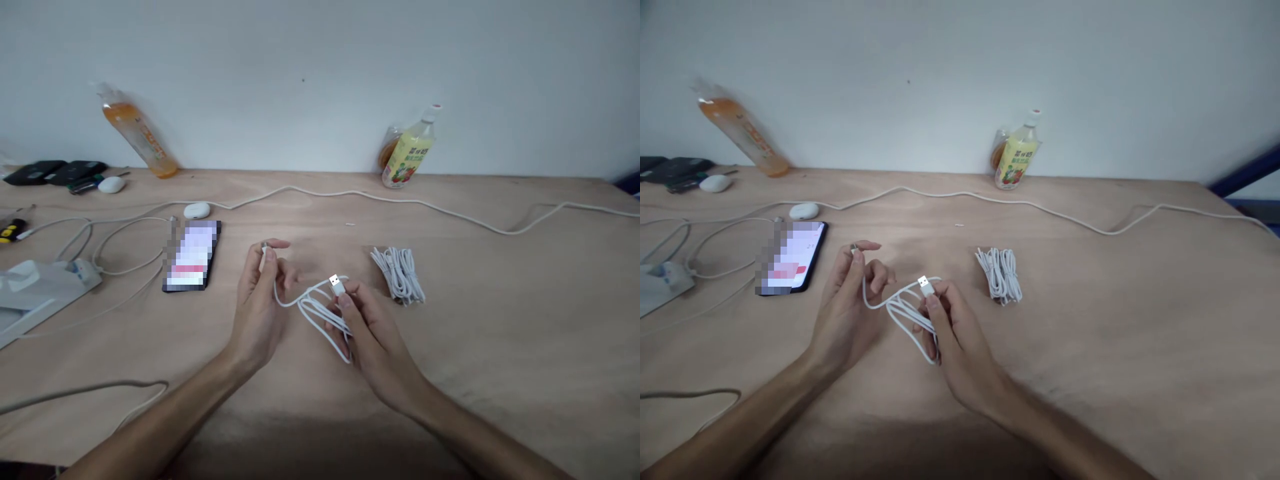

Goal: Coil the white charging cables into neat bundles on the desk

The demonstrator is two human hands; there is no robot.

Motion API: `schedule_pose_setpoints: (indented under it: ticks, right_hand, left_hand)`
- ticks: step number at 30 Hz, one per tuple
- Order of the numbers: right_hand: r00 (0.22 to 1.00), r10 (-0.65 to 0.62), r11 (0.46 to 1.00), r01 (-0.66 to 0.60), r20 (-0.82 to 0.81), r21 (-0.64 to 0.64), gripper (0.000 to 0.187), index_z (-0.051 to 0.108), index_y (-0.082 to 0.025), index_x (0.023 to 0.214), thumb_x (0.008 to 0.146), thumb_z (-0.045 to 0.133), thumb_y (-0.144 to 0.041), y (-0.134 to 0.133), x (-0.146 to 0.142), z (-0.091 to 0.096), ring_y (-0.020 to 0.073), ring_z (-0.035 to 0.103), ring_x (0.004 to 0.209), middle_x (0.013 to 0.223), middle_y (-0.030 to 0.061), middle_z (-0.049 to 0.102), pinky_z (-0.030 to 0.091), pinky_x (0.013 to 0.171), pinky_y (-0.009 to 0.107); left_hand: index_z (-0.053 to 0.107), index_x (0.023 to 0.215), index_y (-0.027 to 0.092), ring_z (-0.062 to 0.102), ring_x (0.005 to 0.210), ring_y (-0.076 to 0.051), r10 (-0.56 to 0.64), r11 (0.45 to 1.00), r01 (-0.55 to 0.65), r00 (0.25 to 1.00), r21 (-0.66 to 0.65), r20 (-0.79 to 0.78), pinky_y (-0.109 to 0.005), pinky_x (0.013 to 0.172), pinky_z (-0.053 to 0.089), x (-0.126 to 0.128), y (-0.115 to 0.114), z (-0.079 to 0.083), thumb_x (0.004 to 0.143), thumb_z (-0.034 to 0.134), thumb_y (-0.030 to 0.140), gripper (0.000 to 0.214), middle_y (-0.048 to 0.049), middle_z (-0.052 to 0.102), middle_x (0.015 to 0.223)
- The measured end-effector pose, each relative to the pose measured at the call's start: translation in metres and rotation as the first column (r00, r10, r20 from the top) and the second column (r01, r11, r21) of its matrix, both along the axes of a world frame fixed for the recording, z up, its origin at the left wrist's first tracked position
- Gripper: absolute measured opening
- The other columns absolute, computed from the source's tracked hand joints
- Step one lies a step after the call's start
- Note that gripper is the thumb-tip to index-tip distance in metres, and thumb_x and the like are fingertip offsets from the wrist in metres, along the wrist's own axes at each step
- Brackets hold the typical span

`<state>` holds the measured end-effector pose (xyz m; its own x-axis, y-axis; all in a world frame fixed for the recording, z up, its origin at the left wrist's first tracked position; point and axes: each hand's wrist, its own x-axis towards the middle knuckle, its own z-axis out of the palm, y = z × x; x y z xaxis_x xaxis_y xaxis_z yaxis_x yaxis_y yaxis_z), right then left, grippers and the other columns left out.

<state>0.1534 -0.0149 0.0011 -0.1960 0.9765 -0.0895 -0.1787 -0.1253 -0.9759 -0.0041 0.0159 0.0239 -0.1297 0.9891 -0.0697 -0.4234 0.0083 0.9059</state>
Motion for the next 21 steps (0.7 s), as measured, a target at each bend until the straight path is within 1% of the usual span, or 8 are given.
schedule_pose_setpoints:
  ticks: [2, 4, 7, 10, 13, 16, 19, 21]
  right_hand:
    - [0.998, -0.068, 0.998, 0.068, 0.013, 0.013, 0.037, 0.057, -0.025, 0.094, 0.106, 0.061, -0.060, 0.000, -0.001, 0.000, 0.0092, 0.044, 0.052, 0.076, -0.0064, 0.051, 0.037, 0.043, 0.020]
    - [0.991, -0.128, 0.992, 0.128, 0.027, 0.025, 0.040, 0.056, -0.026, 0.096, 0.104, 0.063, -0.064, 0.000, -0.001, 0.000, 0.0093, 0.047, 0.055, 0.079, -0.0057, 0.054, 0.042, 0.044, 0.018]
    - [0.981, -0.190, 0.982, 0.189, 0.025, 0.022, 0.043, 0.055, -0.028, 0.099, 0.101, 0.064, -0.070, -0.001, 0.001, -0.001, 0.0107, 0.054, 0.059, 0.078, -0.0054, 0.057, 0.050, 0.049, 0.018]
    - [0.975, -0.224, 0.974, 0.223, 0.006, 0.044, 0.044, 0.053, -0.030, 0.102, 0.100, 0.063, -0.073, -0.002, 0.003, -0.002, 0.0119, 0.059, 0.060, 0.079, -0.0049, 0.061, 0.054, 0.050, 0.019]
    - [0.986, -0.164, 0.983, 0.166, -0.026, 0.084, 0.044, 0.054, -0.030, 0.101, 0.100, 0.065, -0.072, -0.003, 0.004, 0.001, 0.0123, 0.060, 0.059, 0.076, -0.0055, 0.059, 0.054, 0.051, 0.020]
    - [0.995, -0.057, 0.997, 0.061, -0.082, 0.047, 0.044, 0.053, -0.029, 0.096, 0.099, 0.067, -0.071, -0.004, 0.007, 0.005, 0.0113, 0.058, 0.056, 0.074, -0.0057, 0.058, 0.052, 0.049, 0.020]
    - [0.992, 0.003, 0.998, -0.011, -0.127, -0.061, 0.045, 0.054, -0.028, 0.092, 0.100, 0.065, -0.071, -0.004, 0.010, 0.005, 0.0094, 0.050, 0.049, 0.071, -0.0068, 0.054, 0.043, 0.042, 0.018]
    - [0.988, -0.030, 0.992, 0.011, -0.150, -0.126, 0.047, 0.056, -0.028, 0.090, 0.097, 0.068, -0.073, -0.002, 0.010, 0.004, 0.0092, 0.045, 0.047, 0.068, -0.0075, 0.050, 0.037, 0.038, 0.018]
  left_hand:
    - [0.070, 0.106, 0.027, 0.053, 0.067, -0.013, 0.013, 1.000, -0.013, 1.000, -0.006, 0.010, -0.020, 0.074, 0.050, 0.000, 0.000, 0.001, 0.106, 0.069, 0.046, 0.018, 0.0070, 0.044, 0.061]
    - [0.070, 0.106, 0.027, 0.050, 0.065, -0.013, -0.005, 1.000, 0.006, 0.999, -0.023, 0.047, -0.019, 0.072, 0.049, -0.001, 0.001, 0.000, 0.106, 0.069, 0.046, 0.019, 0.0072, 0.041, 0.061]
    - [0.069, 0.104, 0.025, 0.050, 0.064, -0.011, -0.044, 0.995, 0.054, 0.992, -0.082, 0.120, -0.018, 0.070, 0.049, -0.001, 0.002, -0.002, 0.104, 0.073, 0.045, 0.020, 0.0076, 0.040, 0.063]
    - [0.067, 0.103, 0.024, 0.048, 0.059, -0.009, -0.061, 0.984, 0.089, 0.982, -0.153, 0.177, -0.015, 0.059, 0.047, -0.002, 0.004, -0.004, 0.101, 0.076, 0.044, 0.022, 0.0085, 0.043, 0.064]
    - [0.064, 0.108, 0.028, 0.045, 0.052, -0.008, -0.069, 0.978, 0.102, 0.982, -0.182, 0.179, -0.014, 0.046, 0.039, -0.003, 0.006, -0.002, 0.100, 0.077, 0.047, 0.024, 0.0097, 0.044, 0.063]
    - [0.062, 0.111, 0.031, 0.047, 0.050, -0.009, -0.055, 0.983, 0.082, 0.986, -0.167, 0.160, -0.013, 0.039, 0.033, -0.005, 0.007, -0.001, 0.099, 0.077, 0.049, 0.026, 0.0100, 0.047, 0.063]
    - [0.061, 0.112, 0.031, 0.050, 0.050, -0.009, -0.047, 0.985, 0.073, 0.986, -0.157, 0.158, -0.014, 0.041, 0.039, -0.005, 0.007, -0.002, 0.099, 0.077, 0.048, 0.027, 0.0103, 0.050, 0.062]
    - [0.061, 0.111, 0.030, 0.052, 0.051, -0.010, -0.052, 0.986, 0.076, 0.986, -0.146, 0.160, -0.016, 0.046, 0.045, -0.004, 0.007, -0.003, 0.099, 0.078, 0.048, 0.027, 0.0101, 0.051, 0.061]
